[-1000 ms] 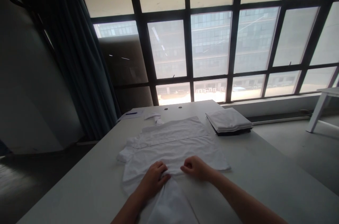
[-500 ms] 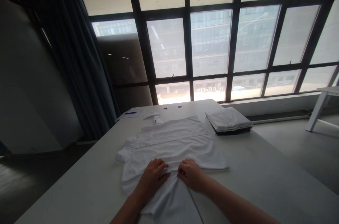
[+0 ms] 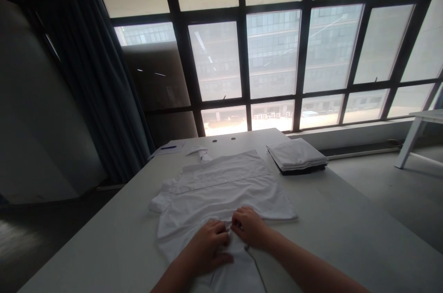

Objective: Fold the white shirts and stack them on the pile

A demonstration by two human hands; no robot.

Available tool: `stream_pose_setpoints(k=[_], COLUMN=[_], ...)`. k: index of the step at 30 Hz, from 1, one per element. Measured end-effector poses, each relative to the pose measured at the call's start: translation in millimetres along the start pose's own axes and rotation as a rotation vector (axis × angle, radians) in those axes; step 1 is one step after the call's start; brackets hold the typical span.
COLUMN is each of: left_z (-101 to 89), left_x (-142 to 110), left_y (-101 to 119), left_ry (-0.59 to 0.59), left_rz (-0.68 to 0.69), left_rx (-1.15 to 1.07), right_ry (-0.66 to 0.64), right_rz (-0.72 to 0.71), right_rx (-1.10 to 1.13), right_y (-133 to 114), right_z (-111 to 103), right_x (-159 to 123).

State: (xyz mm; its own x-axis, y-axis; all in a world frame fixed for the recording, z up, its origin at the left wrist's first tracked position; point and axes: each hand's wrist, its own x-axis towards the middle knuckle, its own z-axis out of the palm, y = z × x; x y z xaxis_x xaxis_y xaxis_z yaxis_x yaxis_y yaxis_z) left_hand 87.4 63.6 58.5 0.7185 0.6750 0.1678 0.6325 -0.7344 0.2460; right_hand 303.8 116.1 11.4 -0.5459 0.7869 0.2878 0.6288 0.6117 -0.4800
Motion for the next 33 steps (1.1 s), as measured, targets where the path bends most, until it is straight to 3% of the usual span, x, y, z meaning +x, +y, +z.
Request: stream_pose_setpoints(k=[4, 8, 11, 15, 17, 19, 22, 24, 30, 33], left_z=[7.6, 13.1, 14.6, 16.8, 18.5, 19.7, 17.7, 12.5, -9.6, -2.9], left_x=[-4, -10, -12, -11, -9, -8, -8, -9, -26, -51], left_y=[-18, -36, -51, -64, -66, -64, -59, -54, -46, -51], left_ry=[0.101, 0.310, 0.422, 0.450, 0.441, 0.430, 0.418, 0.413, 0.284, 0.256], left_rz=[0.010, -0.165, -0.314, -0.425, -0.453, -0.462, -0.455, -0.444, -0.270, -0.240], left_rx=[0.060, -0.034, -0.085, -0.088, -0.096, -0.103, -0.101, -0.093, 0.024, 0.063], right_ry=[0.022, 0.047, 0.204, 0.385, 0.338, 0.200, -0.024, -0.100, -0.086, -0.061], right_rz=[-0.025, -0.058, -0.149, -0.342, -0.434, -0.480, -0.449, -0.404, -0.348, -0.344], right_rx=[0.017, 0.058, 0.158, 0.190, 0.142, 0.087, 0.009, -0.022, -0.094, -0.086], right_y=[3, 5, 0, -14, -22, -27, -30, -27, -20, -22], right_z=[3, 5, -1, -13, -16, -15, -11, -8, -1, -1], right_x=[1, 1, -4, -14, -17, -19, -20, -19, -13, -12])
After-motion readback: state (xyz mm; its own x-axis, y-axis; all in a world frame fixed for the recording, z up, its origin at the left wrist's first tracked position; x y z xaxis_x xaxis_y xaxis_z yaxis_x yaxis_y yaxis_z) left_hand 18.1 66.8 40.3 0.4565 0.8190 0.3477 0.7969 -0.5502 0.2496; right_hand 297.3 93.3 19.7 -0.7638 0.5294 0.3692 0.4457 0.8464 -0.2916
